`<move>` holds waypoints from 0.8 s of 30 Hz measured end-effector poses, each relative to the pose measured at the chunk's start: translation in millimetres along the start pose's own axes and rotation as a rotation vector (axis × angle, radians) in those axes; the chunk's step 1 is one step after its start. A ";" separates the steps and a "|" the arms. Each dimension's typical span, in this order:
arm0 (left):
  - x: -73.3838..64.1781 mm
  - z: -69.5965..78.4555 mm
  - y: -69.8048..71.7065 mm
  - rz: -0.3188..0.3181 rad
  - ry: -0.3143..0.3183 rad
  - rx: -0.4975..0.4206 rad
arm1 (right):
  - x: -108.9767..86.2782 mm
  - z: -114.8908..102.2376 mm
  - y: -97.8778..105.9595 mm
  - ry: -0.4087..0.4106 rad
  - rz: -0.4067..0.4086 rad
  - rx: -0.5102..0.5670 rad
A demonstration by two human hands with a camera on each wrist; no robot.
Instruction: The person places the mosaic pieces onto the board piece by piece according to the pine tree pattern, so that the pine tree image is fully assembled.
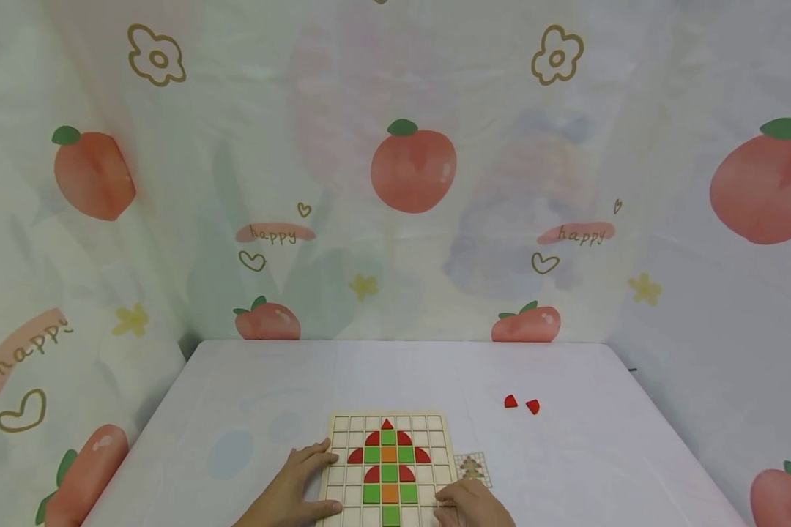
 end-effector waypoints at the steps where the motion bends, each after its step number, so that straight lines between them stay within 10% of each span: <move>1: 0.3 0.1 0.3 -0.002 0.000 -0.001 | 0.0 3.3 4.7 -0.090 -0.020 -0.007; 6: 1.6 -1.1 -0.1 -0.011 0.007 -0.010 | 2.9 20.8 26.2 -0.375 -0.057 -0.037; 15: 1.6 -3.0 -1.0 -0.017 -0.028 -0.031 | 5.7 71.2 51.9 -0.607 -0.047 -0.197; 24: 2.0 -4.6 -1.2 -0.013 -0.043 -0.026 | 14.3 106.4 73.1 -0.625 0.044 -0.231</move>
Point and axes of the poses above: each hand's wrist, its own x-axis towards the middle knuckle, its own y-axis out of the back of the hand, z = x × y, the point moved 4 cm from there along x, towards the middle knuckle, and after that the axes turned 8 degrees about x, right-handed, at the moved point
